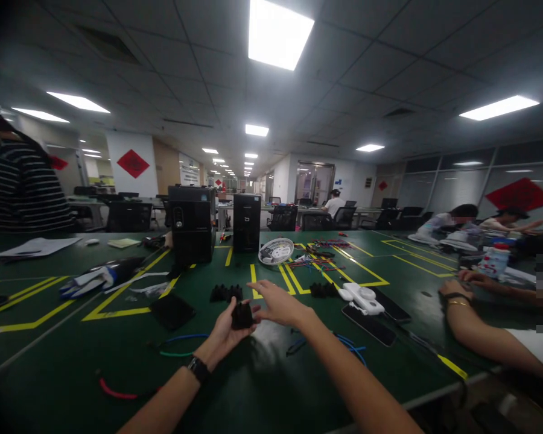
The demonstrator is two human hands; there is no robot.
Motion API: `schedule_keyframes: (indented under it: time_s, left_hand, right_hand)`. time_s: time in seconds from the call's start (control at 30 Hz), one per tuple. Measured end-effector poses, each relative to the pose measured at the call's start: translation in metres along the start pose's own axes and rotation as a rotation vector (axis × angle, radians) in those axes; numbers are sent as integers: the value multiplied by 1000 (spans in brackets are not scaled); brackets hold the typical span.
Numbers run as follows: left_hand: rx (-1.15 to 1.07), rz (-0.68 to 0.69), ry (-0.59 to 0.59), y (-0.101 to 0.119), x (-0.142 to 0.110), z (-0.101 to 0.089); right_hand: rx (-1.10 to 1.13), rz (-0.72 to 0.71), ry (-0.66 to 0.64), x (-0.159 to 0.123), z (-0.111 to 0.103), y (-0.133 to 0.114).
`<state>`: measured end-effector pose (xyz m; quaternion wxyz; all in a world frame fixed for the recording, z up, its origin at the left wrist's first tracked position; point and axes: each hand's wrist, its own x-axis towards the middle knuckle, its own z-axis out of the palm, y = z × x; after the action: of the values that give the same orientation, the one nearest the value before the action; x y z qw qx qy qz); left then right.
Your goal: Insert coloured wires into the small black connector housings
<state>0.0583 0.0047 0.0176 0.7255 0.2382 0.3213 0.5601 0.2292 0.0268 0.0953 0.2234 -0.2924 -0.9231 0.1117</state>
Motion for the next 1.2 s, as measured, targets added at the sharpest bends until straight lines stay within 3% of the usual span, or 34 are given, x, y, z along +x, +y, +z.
schedule_keyframes:
  time_s: [0.1, 0.27, 0.37, 0.53, 0.67, 0.8, 0.93, 1.2]
  left_hand:
    - [-31, 104, -14, 1, -7, -3]
    - [49, 193, -17, 7, -19, 0]
    - [8, 212, -49, 5, -21, 5]
    - [-80, 230, -42, 1, -20, 7]
    - [-52, 348, -64, 0, -19, 5]
    - [-9, 471, -40, 3, -16, 3]
    - [9, 540, 42, 10, -12, 0]
    - [224, 686, 145, 11, -10, -2]
  right_hand:
    - [-13, 94, 85, -37, -1, -8]
    - [-141, 269, -76, -112, 10, 9]
    - [-229, 293, -66, -124, 16, 14]
    - [-78, 259, 215, -79, 20, -3]
    - [101, 205, 343, -31, 42, -27]
    - [298, 276, 373, -3, 72, -33]
    - [459, 341, 363, 4, 83, -27]
    - [238, 286, 247, 13, 72, -40]
